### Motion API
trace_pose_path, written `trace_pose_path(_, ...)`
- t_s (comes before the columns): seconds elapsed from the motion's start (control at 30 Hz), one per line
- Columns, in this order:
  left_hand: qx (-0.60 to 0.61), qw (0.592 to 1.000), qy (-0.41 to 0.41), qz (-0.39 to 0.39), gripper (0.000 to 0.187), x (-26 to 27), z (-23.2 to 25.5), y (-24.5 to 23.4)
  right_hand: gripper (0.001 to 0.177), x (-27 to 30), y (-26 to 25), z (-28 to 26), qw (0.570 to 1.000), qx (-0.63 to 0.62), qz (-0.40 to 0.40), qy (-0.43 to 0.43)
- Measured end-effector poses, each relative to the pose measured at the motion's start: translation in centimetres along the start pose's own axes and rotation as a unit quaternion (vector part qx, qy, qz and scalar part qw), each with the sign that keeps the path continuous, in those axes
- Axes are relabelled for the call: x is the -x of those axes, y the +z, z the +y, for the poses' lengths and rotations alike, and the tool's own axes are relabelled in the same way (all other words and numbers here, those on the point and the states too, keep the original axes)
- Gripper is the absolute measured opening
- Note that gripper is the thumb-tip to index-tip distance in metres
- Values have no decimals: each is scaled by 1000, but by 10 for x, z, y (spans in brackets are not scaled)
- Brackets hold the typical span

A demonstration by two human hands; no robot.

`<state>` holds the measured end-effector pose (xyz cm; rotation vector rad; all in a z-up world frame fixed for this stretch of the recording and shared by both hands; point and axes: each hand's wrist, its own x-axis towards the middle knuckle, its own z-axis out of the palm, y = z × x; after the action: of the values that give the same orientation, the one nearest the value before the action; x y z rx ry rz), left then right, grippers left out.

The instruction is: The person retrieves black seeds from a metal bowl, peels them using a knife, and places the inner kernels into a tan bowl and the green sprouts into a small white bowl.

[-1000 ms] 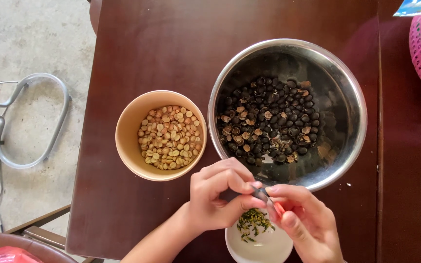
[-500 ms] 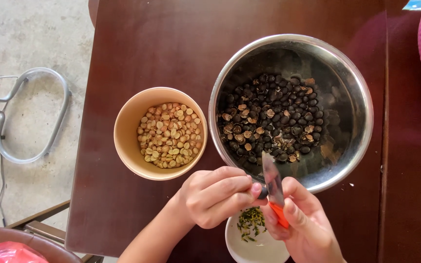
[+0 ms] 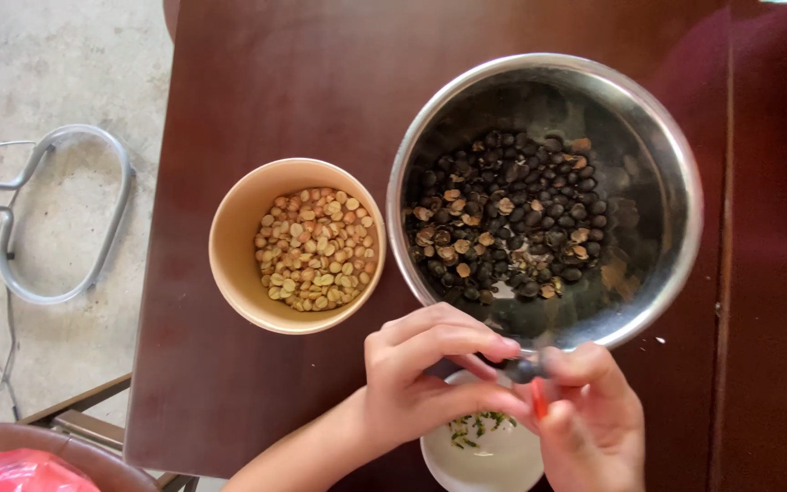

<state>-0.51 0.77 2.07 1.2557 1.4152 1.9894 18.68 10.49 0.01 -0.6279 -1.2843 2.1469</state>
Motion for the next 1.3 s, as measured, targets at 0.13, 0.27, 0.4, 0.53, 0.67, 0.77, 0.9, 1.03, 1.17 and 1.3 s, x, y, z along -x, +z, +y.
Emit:
trace_pose_path(0.13,57,986,-156,-8,20,9,1,4,40,2,17,-2,987,141,-2,-76)
trace_pose_path(0.27,82,985,-140,-52,19,8,-5,-2,43,-6,21,-17,951,286,-17,-117)
trace_pose_path(0.4,46,993,-85,-61,20,5,-5,-6,36,-6,22,-19,955,260,-26,-141)
trace_pose_path(0.53,-19,997,-47,-52,28,5,-1,-3,31,0,21,-10,966,224,9,-127)
trace_pose_path(0.67,-15,998,-49,-28,26,6,-3,3,30,-2,12,-7,975,183,-5,-123)
trace_pose_path(0.77,-5,997,-74,-7,28,7,-7,7,31,-3,12,-1,964,218,21,-151)
trace_pose_path(0.9,65,978,-196,-10,21,10,-9,7,35,-2,23,1,962,201,8,-183)
trace_pose_path(1.03,60,993,-82,-57,23,8,-10,-1,40,-8,24,-16,952,249,-26,-178)
trace_pose_path(1.17,5,994,-53,-91,22,5,-6,-9,35,-7,22,-18,942,279,-21,-185)
trace_pose_path(1.3,-23,995,-19,-99,22,1,-3,-11,33,1,23,-13,953,247,10,-175)
